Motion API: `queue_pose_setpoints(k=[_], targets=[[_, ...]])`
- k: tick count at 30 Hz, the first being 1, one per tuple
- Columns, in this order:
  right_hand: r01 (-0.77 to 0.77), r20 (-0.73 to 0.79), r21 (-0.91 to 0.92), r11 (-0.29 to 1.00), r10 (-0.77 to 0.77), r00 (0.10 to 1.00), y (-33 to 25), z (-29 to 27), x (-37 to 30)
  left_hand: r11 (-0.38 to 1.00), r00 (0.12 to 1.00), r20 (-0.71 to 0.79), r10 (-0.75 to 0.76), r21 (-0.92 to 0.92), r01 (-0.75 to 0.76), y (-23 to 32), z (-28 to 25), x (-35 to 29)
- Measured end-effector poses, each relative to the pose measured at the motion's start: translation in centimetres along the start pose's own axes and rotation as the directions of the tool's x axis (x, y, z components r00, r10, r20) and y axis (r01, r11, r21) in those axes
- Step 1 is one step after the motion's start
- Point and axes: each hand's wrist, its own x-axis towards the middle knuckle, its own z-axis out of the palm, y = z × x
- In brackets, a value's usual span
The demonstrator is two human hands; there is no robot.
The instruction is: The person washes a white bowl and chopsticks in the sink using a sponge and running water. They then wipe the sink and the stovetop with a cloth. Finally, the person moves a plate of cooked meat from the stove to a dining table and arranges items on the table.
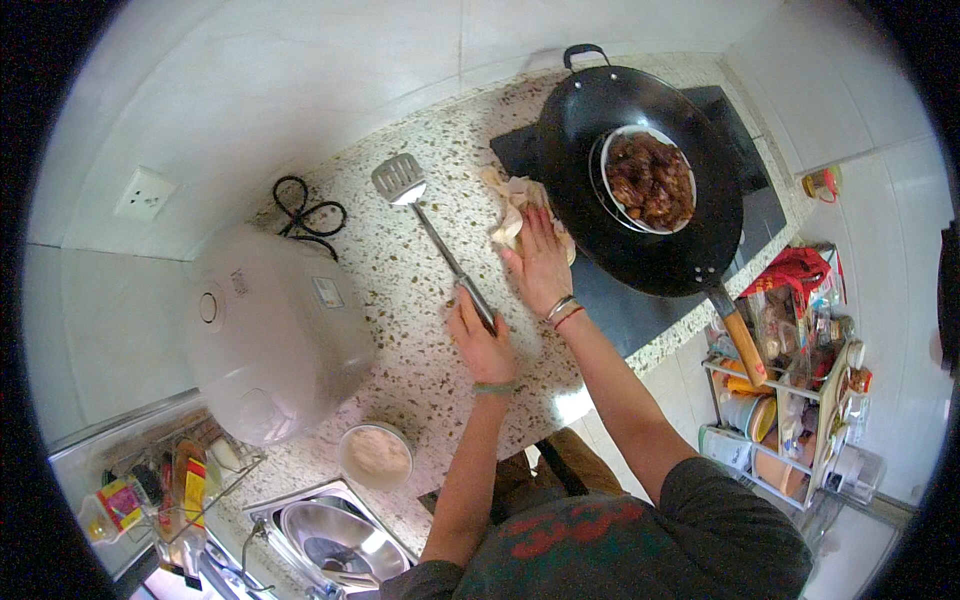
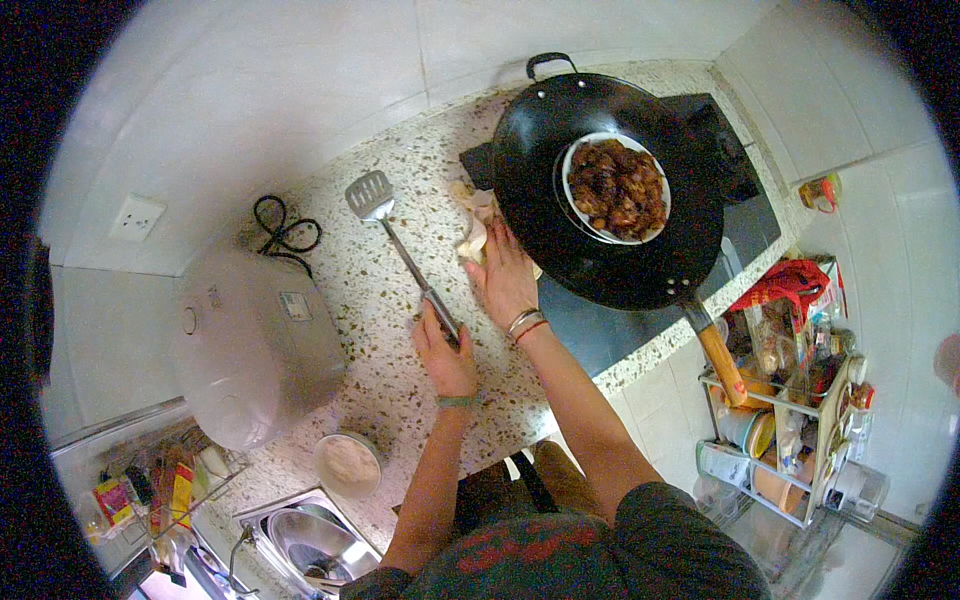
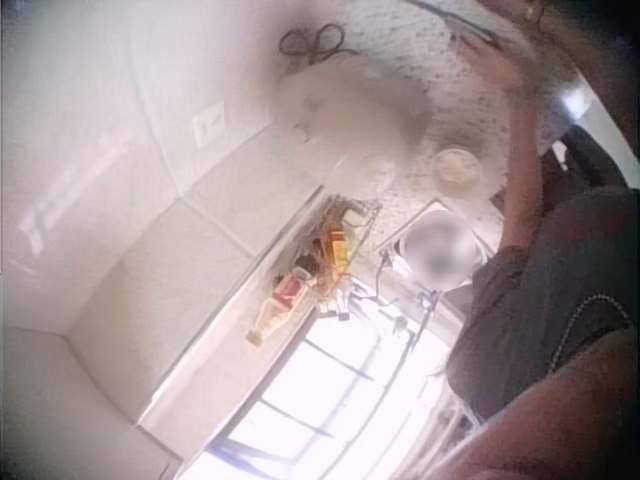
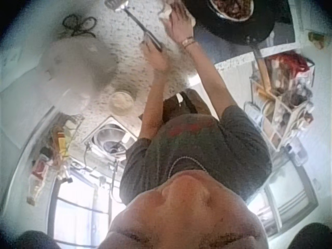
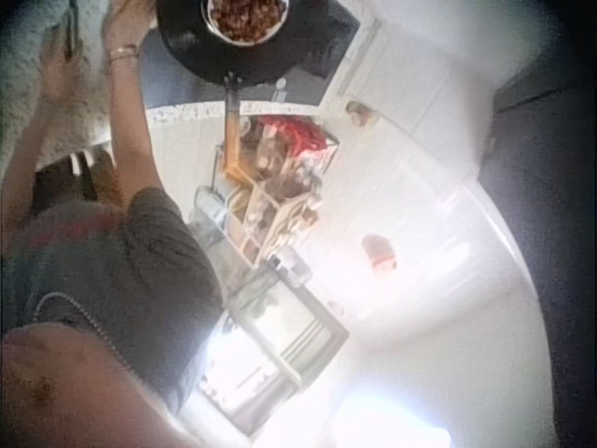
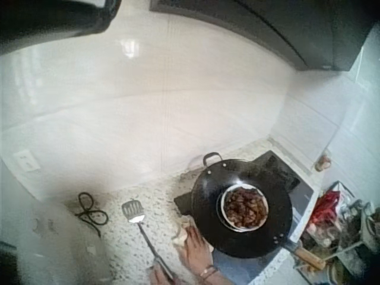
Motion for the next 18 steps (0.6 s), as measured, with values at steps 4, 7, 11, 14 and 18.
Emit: queue_pose_setpoints(k=[4,7,11,14,18], targets=[[0.07,0.003,-0.009,0.997,-0.07,0.998,1.6,-1.0,-4.1,0.997,0.999,-0.027,0.048,0.054,-0.046,-0.6,0.6,-0.3],[0.072,0.028,-0.029,0.997,-0.071,0.997,3.0,-2.4,-6.9,0.996,0.993,-0.072,0.09,0.027,-0.089,0.3,1.1,-0.9],[0.037,0.094,-0.029,0.999,-0.034,0.995,5.2,-4.3,-10.1,0.98,0.957,0.213,0.196,-0.086,-0.182,3.3,2.7,-2.6],[0.109,0.135,-0.072,0.991,-0.098,0.986,8.4,-5.0,-12.0,0.881,0.785,0.446,0.43,-0.017,-0.473,6.5,6.8,-4.1],[0.152,0.152,-0.124,0.981,-0.132,0.979,12.8,-5.7,-13.8,0.837,0.752,0.476,0.457,0.056,-0.544,8.6,11.6,-6.3]])
